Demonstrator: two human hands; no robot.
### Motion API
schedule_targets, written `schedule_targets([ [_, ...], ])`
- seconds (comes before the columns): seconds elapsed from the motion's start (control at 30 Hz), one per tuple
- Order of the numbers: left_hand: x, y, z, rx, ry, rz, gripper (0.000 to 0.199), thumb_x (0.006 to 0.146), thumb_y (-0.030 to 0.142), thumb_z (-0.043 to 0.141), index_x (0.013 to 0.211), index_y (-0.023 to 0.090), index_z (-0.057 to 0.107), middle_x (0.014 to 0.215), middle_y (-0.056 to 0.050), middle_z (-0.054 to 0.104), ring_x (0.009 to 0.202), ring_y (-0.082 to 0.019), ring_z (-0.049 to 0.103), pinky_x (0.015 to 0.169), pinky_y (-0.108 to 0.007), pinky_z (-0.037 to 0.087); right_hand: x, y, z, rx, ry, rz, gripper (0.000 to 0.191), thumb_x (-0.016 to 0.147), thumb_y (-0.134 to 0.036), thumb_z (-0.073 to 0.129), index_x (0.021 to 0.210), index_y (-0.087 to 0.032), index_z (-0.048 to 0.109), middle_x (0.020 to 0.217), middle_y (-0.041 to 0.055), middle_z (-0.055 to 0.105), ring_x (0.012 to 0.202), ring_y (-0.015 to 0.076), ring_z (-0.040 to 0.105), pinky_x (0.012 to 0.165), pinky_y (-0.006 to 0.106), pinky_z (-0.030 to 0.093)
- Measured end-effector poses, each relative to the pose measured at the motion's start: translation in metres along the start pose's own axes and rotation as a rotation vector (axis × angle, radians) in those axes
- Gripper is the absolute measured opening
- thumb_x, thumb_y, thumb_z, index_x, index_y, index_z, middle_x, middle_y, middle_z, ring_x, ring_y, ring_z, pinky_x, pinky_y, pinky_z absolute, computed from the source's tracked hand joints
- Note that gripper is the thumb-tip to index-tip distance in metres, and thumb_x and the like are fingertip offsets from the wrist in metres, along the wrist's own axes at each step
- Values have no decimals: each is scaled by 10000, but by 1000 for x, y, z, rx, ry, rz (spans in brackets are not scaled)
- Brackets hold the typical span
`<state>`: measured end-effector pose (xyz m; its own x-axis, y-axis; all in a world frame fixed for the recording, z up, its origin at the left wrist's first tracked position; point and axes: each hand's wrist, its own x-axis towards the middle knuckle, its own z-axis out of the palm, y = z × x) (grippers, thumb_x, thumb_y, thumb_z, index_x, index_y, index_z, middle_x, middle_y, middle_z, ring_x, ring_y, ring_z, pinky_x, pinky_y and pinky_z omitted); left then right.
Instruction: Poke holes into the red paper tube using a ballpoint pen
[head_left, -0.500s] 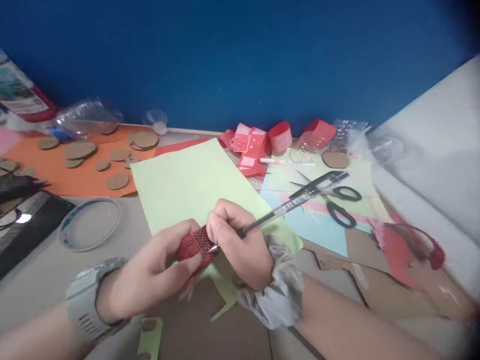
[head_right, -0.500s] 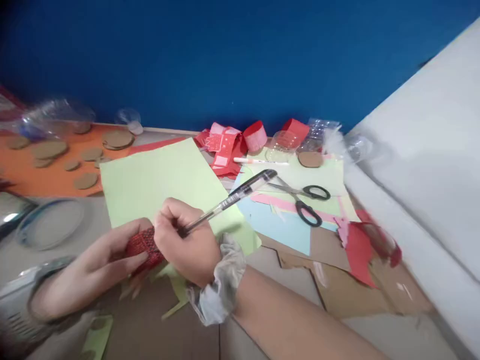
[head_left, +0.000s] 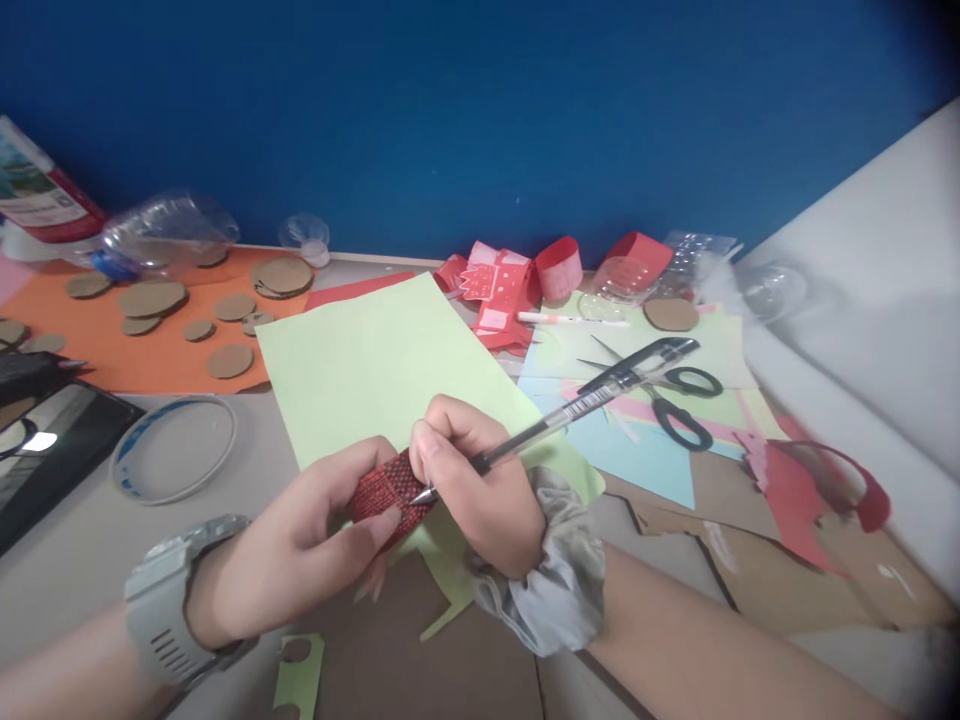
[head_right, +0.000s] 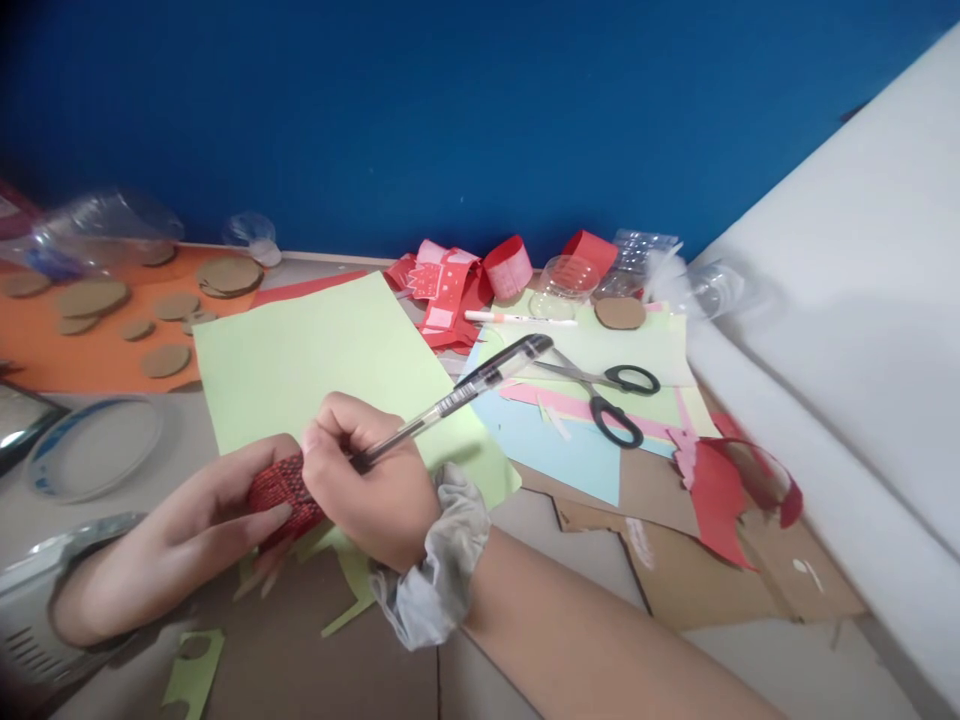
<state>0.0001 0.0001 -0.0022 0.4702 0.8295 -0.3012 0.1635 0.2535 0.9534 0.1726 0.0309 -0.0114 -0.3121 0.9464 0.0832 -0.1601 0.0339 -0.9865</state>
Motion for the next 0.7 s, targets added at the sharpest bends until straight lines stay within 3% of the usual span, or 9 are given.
schedule_targets([
  [0.7,-1,1,0,-1,11,-15,218,977,374,567,849,199,537,632,43,581,552,-115,513,564,-231,406,0,0,-1,-26,-8,-5,343,897,-221,556,624,-241,348,583,-75,314,549,99,316,516,253,283],
])
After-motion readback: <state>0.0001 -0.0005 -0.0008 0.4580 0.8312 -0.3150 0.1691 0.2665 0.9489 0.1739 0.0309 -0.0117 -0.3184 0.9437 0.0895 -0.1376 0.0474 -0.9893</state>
